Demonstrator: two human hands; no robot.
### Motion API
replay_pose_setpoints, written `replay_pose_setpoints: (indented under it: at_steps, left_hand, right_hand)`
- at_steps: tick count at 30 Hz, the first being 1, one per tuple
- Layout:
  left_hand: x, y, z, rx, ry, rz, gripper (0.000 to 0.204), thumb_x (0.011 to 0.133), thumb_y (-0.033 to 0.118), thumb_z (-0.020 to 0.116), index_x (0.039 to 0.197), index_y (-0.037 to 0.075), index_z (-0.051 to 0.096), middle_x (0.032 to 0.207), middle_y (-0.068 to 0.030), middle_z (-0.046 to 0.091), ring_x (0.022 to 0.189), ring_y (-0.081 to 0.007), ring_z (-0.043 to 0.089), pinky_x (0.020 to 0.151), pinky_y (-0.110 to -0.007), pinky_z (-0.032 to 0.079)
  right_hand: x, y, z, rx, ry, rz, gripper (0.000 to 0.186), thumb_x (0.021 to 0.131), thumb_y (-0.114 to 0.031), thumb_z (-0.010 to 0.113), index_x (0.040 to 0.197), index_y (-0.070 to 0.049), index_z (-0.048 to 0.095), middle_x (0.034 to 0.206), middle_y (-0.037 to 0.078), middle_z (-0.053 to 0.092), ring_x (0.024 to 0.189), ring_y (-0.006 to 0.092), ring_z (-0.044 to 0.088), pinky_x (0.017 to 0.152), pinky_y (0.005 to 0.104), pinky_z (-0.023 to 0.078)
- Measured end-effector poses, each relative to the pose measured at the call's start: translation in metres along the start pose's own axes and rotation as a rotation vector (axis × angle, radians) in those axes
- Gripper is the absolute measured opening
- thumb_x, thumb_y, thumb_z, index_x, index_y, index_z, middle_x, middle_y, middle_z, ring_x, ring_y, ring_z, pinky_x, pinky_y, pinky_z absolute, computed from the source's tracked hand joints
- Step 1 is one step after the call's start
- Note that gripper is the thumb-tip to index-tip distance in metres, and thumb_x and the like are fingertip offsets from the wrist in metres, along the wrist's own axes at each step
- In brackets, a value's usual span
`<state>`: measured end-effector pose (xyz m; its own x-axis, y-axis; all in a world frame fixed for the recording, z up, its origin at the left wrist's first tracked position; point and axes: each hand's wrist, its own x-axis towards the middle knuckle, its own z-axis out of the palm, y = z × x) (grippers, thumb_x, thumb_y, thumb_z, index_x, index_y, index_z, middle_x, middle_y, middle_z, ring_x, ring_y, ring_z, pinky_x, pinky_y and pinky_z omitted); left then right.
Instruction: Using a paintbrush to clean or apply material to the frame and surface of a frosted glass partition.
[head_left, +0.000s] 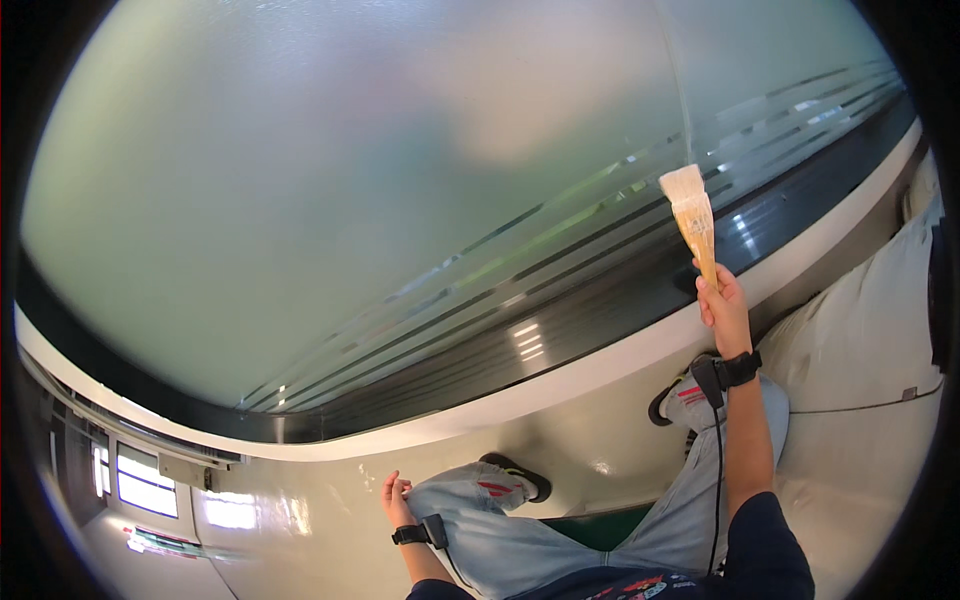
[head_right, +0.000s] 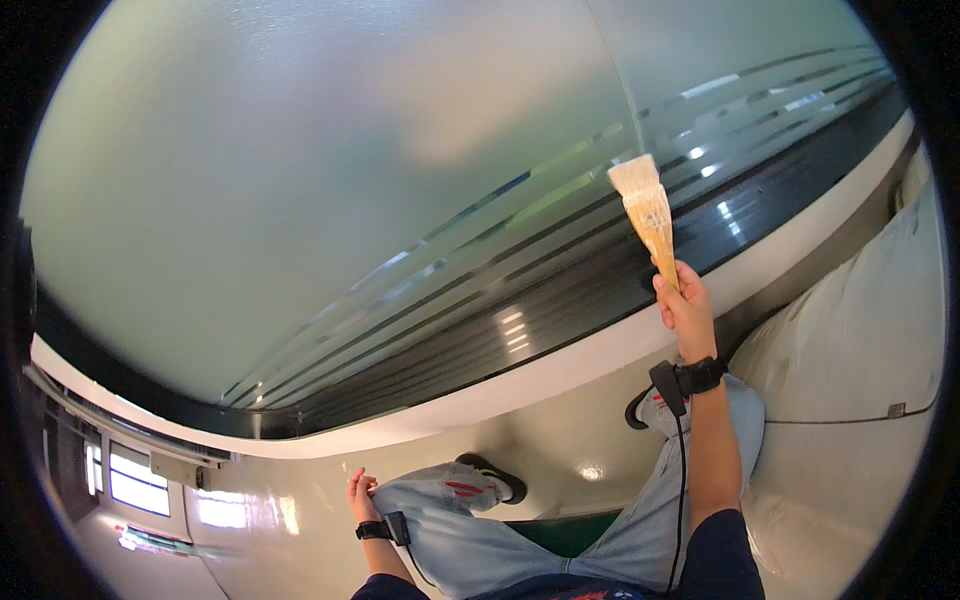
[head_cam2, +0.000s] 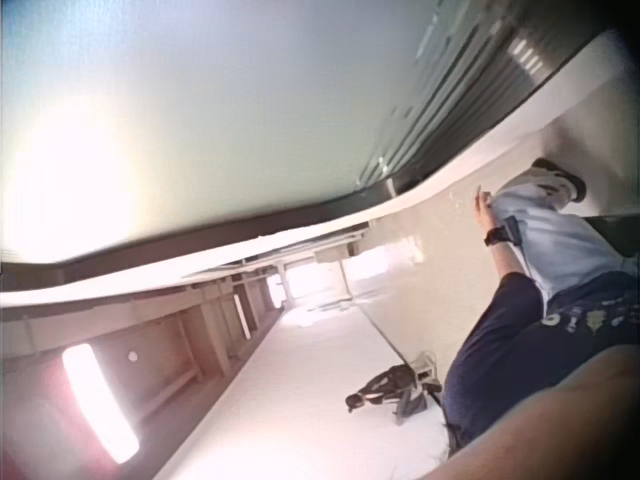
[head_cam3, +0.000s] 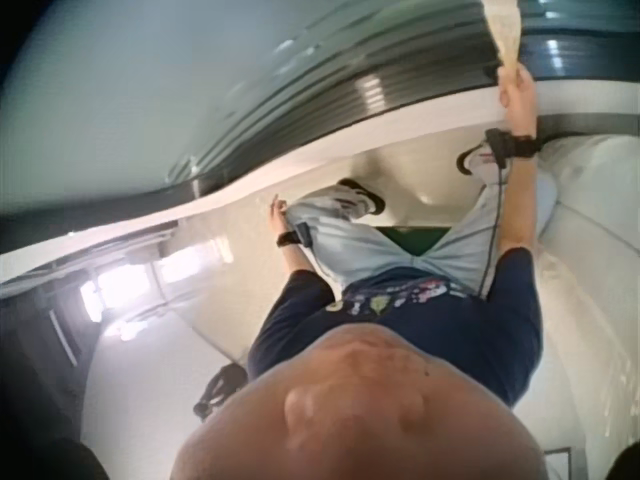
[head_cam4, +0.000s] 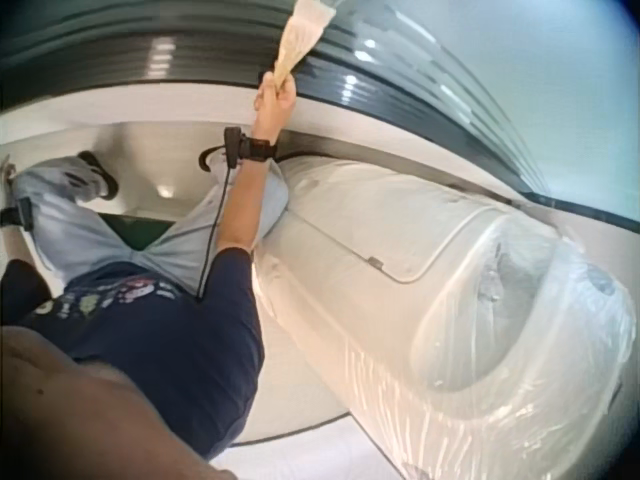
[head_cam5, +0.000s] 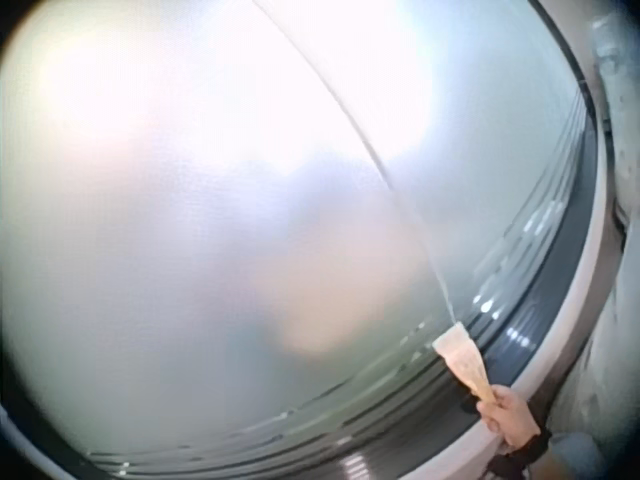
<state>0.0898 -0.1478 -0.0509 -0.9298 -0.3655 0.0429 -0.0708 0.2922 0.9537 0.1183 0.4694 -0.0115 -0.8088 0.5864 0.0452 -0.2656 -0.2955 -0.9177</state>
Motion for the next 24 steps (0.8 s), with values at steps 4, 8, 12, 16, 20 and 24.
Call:
replay_pose_setpoints:
  at_steps: [4,8,12,16,20,24]
  left_hand:
    - [0.004,0.006,0.007,0.073,-0.045,-0.049,0.021,0.086,0.018,0.052,0.105,0.011,0.06,0.078,0.002,0.062,0.069,-0.0047,0.054,0.06,-0.019,0.034]
    - [0.005,0.008,0.011,0.11,-0.073,-0.047,0.023,0.087,0.018,0.052,0.107,0.011,0.06,0.08,0.002,0.063,0.071,-0.0048,0.054,0.061,-0.02,0.034]
    - [0.01,0.005,0.01,0.134,-0.136,-0.065,0.024,0.087,0.017,0.053,0.109,0.01,0.059,0.084,-0.0006,0.064,0.079,-0.0079,0.056,0.067,-0.022,0.038]
    - [0.027,0.001,-0.006,0.402,-0.401,-0.095,0.035,0.084,0.019,0.058,0.115,0.003,0.055,0.094,-0.0071,0.064,0.092,-0.0153,0.057,0.084,-0.027,0.043]
    - [0.031,-0.01,-0.028,0.656,-0.426,-0.412,0.049,0.079,0.03,0.065,0.119,0.006,0.052,0.112,-0.0107,0.057,0.097,-0.0183,0.055,0.085,-0.029,0.043]
    - [0.029,-0.026,-0.036,0.93,-0.469,-0.189,0.064,0.074,0.036,0.069,0.124,0.003,0.047,0.118,-0.0169,0.052,0.105,-0.0243,0.052,0.086,-0.033,0.044]
  right_hand:
    - [0.002,0.001,-0.008,0.001,0.082,-0.001,0.029,0.087,-0.016,0.058,0.112,-0.003,0.052,0.058,-0.006,0.043,0.041,-0.0005,0.033,0.037,0.0146,0.024]
    - [0.003,0.002,-0.014,0.007,0.219,-0.065,0.033,0.086,-0.017,0.058,0.116,-0.004,0.048,0.06,-0.005,0.045,0.04,-0.0001,0.034,0.036,0.0148,0.025]
    - [0.004,-0.001,-0.019,0.094,0.341,-0.154,0.037,0.088,-0.013,0.054,0.123,-0.004,0.044,0.065,-0.003,0.047,0.042,0.0012,0.036,0.037,0.015,0.027]
    - [0.001,-0.007,-0.018,0.089,0.326,-0.227,0.047,0.088,-0.009,0.051,0.132,-0.005,0.036,0.07,-0.001,0.048,0.044,0.003,0.038,0.038,0.0164,0.029]
    - [-0.005,-0.007,-0.001,-0.08,0.219,-0.294,0.054,0.084,0.0,0.05,0.136,-0.008,0.034,0.07,-0.004,0.044,0.051,0.0017,0.037,0.043,0.0158,0.029]
    - [-0.03,0.002,0.037,-0.194,0.069,-0.261,0.059,0.082,0.006,0.05,0.136,-0.008,0.033,0.076,-0.002,0.046,0.062,0.0047,0.042,0.056,0.018,0.037]
